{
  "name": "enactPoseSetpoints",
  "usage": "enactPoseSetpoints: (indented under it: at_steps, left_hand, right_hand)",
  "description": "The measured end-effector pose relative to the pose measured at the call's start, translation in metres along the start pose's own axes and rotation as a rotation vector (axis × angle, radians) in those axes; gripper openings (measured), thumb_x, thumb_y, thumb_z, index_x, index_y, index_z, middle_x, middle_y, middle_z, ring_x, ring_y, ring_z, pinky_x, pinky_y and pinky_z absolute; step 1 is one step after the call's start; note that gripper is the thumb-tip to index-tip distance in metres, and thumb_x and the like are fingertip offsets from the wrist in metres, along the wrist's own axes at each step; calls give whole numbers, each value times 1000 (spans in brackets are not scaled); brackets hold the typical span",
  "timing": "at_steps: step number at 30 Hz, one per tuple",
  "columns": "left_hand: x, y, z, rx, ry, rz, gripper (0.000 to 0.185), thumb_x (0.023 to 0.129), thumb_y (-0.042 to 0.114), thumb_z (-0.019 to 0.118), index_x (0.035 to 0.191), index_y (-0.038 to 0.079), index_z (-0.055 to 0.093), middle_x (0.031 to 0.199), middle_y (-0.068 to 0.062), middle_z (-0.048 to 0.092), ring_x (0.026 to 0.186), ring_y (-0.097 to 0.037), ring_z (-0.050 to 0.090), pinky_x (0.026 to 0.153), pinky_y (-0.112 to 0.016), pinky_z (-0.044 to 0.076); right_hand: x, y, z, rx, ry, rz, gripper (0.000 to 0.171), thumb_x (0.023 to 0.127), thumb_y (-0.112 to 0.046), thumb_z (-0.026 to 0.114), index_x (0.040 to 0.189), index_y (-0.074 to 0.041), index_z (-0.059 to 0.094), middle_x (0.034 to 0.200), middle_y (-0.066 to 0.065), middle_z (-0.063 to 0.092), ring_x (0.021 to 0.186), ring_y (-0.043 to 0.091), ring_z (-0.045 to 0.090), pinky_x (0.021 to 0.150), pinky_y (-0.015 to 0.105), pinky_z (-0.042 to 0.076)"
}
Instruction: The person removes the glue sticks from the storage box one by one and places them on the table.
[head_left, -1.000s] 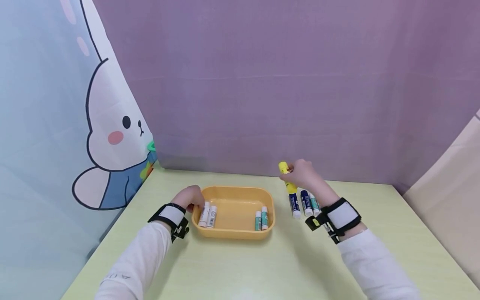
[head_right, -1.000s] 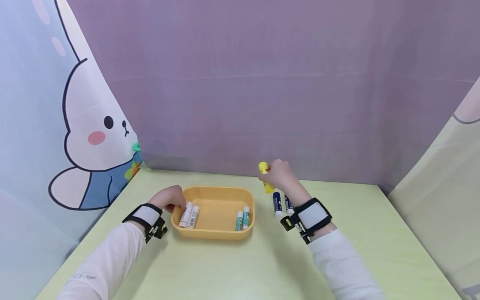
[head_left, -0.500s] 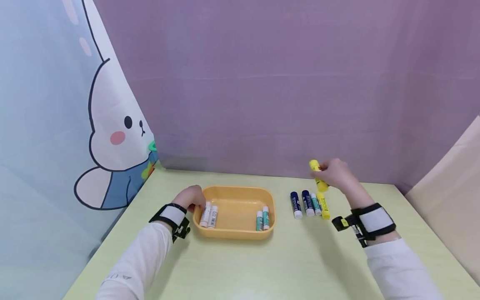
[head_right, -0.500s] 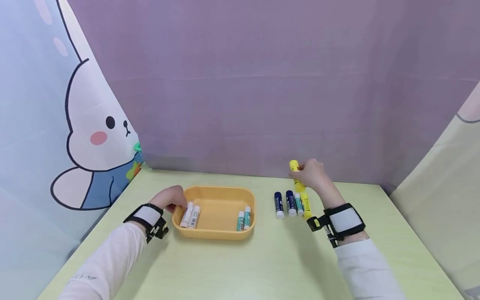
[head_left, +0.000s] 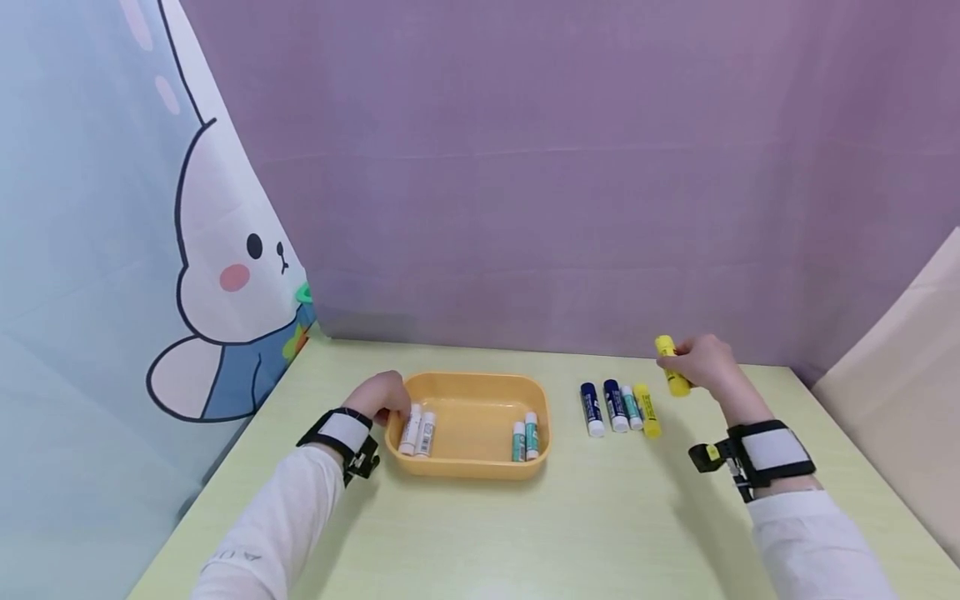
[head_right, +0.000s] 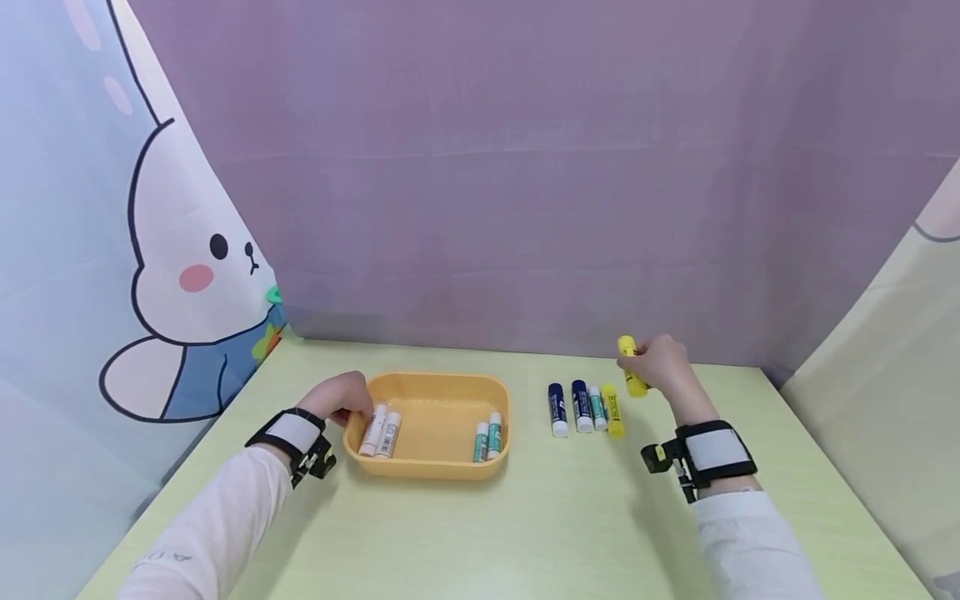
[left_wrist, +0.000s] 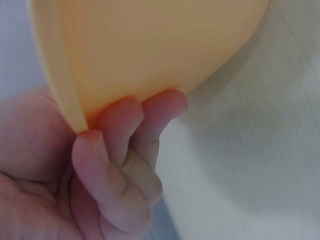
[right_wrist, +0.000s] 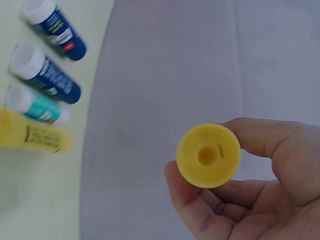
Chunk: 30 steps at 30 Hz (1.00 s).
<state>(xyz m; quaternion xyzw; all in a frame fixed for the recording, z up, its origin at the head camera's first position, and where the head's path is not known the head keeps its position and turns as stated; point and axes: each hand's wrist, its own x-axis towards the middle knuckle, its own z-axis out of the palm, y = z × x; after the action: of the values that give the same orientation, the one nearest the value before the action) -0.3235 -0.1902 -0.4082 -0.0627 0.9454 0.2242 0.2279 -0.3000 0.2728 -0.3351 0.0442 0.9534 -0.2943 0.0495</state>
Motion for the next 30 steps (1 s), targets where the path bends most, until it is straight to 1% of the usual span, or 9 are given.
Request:
enactPoseSetpoints:
  at_steps: [7,13,17,20,25,28,30]
  left_hand:
    - [-2,-1,-1,3,2,9,26,75,-3,60,100,-7,54,72,-11,58,44,-12,45,42,-22,43]
    - [-4,0,-1,5,6,17,27,74,-3,60,100,-7,53,75,-12,59,45,-12,45,42,-22,43]
    - [-5,1,-1,1,8,9,26,73,-5,60,99,-7,54,76,-13,60,45,-12,46,44,-23,45]
    - [-6,4,-2,-2,-1,-1,27,72,-6,58,98,-8,54,75,-13,59,45,-13,46,44,-23,46]
    - [-6,4,-3,6,-3,5,26,72,-6,59,97,-8,55,74,-13,59,45,-13,46,43,-23,45]
    - [-6,3,-3,-3,6,5,26,73,-6,60,98,-7,55,75,-12,59,44,-12,45,42,-22,44]
    - [-6,2,-2,-4,7,10,26,73,-5,60,99,-6,54,74,-11,58,44,-12,44,42,-22,43]
  right_hand:
    - [9,18,10,33,23,59,51,88,-27,63,115,16,54,97,26,61,73,24,64,62,31,54]
    - [20,33,23,43,36,77,52,88,-24,64,117,18,52,99,29,60,71,22,65,62,31,56]
    - [24,40,34,47,34,84,51,87,-22,64,115,19,51,100,30,59,72,24,64,67,36,57]
    - [26,43,39,43,32,87,49,87,-21,63,112,19,51,96,28,60,72,24,63,70,39,56]
    - [30,49,49,9,21,86,45,86,-21,63,108,18,54,87,22,61,65,19,60,63,35,55]
    - [33,52,54,0,21,100,44,85,-20,63,108,18,54,86,21,61,63,18,59,60,33,53]
    - [35,55,58,8,19,114,43,86,-19,62,107,17,54,86,21,61,63,18,58,60,33,53]
